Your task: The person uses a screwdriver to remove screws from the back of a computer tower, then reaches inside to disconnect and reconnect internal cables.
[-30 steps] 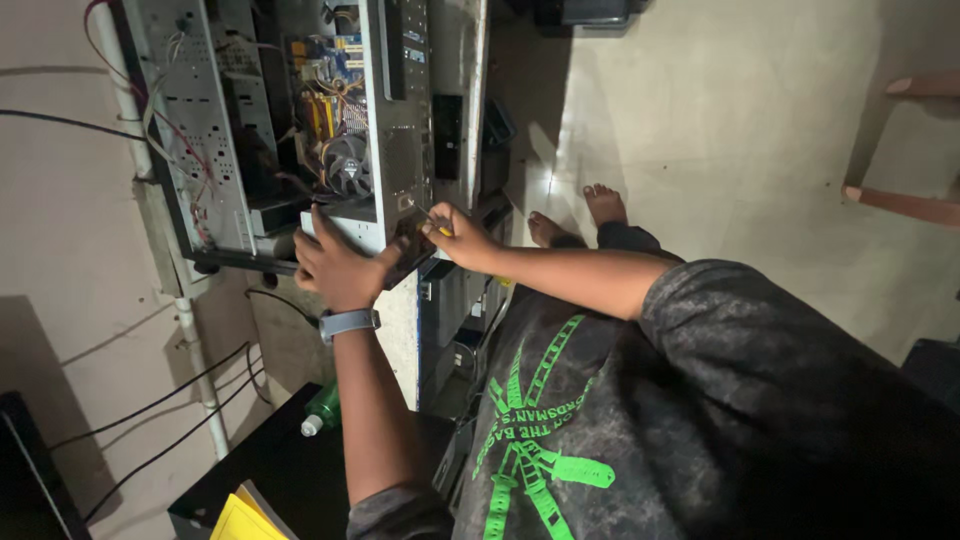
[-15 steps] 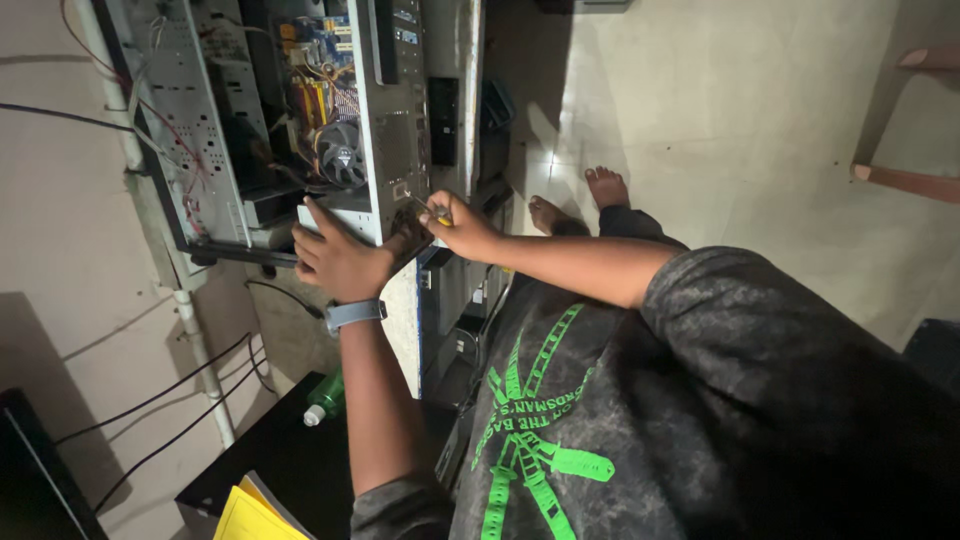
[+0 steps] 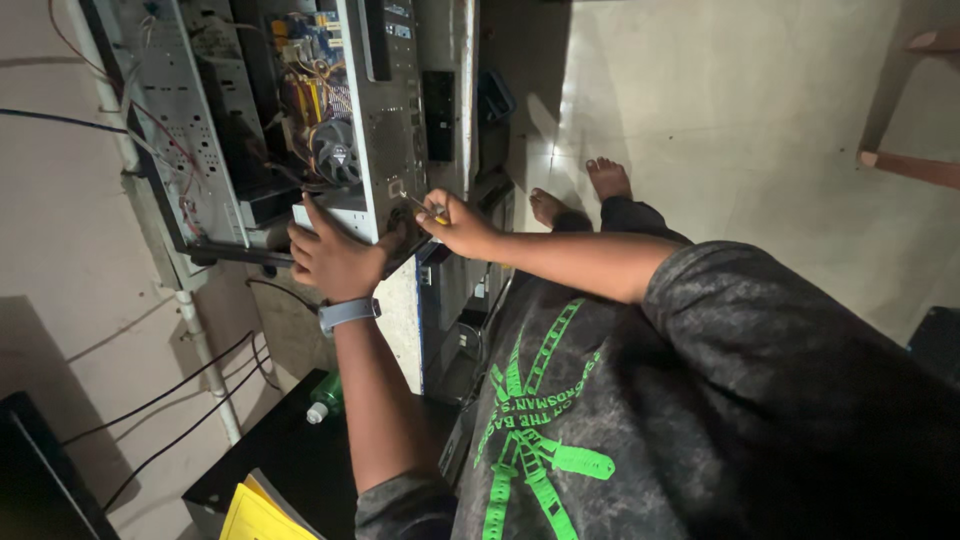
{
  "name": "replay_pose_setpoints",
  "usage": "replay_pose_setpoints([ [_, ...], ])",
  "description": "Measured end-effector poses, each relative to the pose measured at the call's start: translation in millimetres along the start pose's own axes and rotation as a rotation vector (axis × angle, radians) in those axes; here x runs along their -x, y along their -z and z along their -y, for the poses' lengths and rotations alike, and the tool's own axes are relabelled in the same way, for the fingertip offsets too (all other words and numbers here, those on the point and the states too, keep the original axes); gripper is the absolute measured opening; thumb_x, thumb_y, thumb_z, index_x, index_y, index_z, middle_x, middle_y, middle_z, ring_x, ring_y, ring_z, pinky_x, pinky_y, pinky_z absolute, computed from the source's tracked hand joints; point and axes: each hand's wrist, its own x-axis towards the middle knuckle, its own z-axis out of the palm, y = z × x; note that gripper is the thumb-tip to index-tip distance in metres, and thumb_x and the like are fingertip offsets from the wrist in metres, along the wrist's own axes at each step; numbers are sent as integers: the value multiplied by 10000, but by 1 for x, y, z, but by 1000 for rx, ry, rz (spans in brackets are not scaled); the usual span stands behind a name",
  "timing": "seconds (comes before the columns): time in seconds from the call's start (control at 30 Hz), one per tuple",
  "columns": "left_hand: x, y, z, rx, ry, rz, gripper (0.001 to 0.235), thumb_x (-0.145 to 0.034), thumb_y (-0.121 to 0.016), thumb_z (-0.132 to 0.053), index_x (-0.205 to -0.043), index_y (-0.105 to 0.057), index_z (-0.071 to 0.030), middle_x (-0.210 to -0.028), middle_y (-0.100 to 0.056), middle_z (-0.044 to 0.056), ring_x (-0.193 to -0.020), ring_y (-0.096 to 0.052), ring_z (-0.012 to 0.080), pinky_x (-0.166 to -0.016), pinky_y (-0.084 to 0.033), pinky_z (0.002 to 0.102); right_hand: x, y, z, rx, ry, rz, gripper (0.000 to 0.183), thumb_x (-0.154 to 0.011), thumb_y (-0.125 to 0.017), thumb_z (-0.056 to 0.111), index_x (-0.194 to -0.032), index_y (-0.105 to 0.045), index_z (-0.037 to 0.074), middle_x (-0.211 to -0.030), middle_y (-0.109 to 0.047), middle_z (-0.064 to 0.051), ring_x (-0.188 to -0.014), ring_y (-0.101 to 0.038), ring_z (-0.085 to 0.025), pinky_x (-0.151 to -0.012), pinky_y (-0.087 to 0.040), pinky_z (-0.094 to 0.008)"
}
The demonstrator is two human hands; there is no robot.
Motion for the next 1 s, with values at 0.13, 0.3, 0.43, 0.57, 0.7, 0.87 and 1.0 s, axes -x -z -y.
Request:
replay_pose_setpoints([
  [0.13,0,-2,0,0,-1,-18,1404,-514,-925,-671,-1620,-206,-191,-1567,-267,375,-1435,-298,541,-1116,-194,704,0,1,-3,10,74,-33,278,-1011,-665,309,-1106,-547,76,-960,-612,-23,-888,-591,-124,-816,-505,-312],
  [0.3,3,-1,-1,9,2,-35,1380,-524,-923,-661,-1620,-225,-196,-1571,-266,372,-1446,-291,539,-1129,-201,685,-1,-2,-6,-45,79,-12,279,-1012,-666,301,-1103,-545,67,-976,-599,-33,-916,-578,-131,-842,-500,-320],
  [0.43,4,1,-2,22,6,-35,1387,-524,-927,-673,-1613,-224,-180,-1562,-260,383,-1441,-279,547,-1123,-196,686,-1,-3,-6,-52,85,-22,277,-1009,-670,297,-1102,-552,65,-968,-602,-25,-912,-581,-119,-845,-500,-307],
  [0.57,4,1,-1,52,-28,-41,1401,-530,-937,-691,-1604,-227,-140,-1546,-265,391,-1430,-271,558,-1114,-181,691,-1,-1,-4,-76,111,-14,255,-1024,-674,279,-1094,-556,63,-952,-597,-26,-897,-570,-114,-831,-501,-300],
  [0.7,3,1,-1,22,-42,-102,1374,-499,-947,-678,-1568,-301,-105,-1522,-316,390,-1397,-327,556,-1139,-237,661,-1,-1,-2,-57,5,5,259,-1003,-673,277,-1088,-546,68,-902,-584,-12,-829,-556,-108,-769,-493,-299],
  [0.87,5,5,-5,56,-20,-114,1325,-469,-950,-653,-1536,-387,-104,-1496,-380,373,-1372,-387,552,-1129,-344,617,-5,0,-10,-42,102,7,246,-1027,-669,266,-1090,-548,62,-917,-578,-7,-860,-551,-106,-793,-494,-298],
  [1.0,5,11,-8,45,-33,-96,1340,-470,-973,-643,-1543,-388,-93,-1483,-355,411,-1342,-364,589,-1089,-336,625,-10,3,-8,6,101,53,270,-1024,-667,280,-1148,-555,67,-898,-550,-25,-830,-531,-127,-759,-476,-308],
])
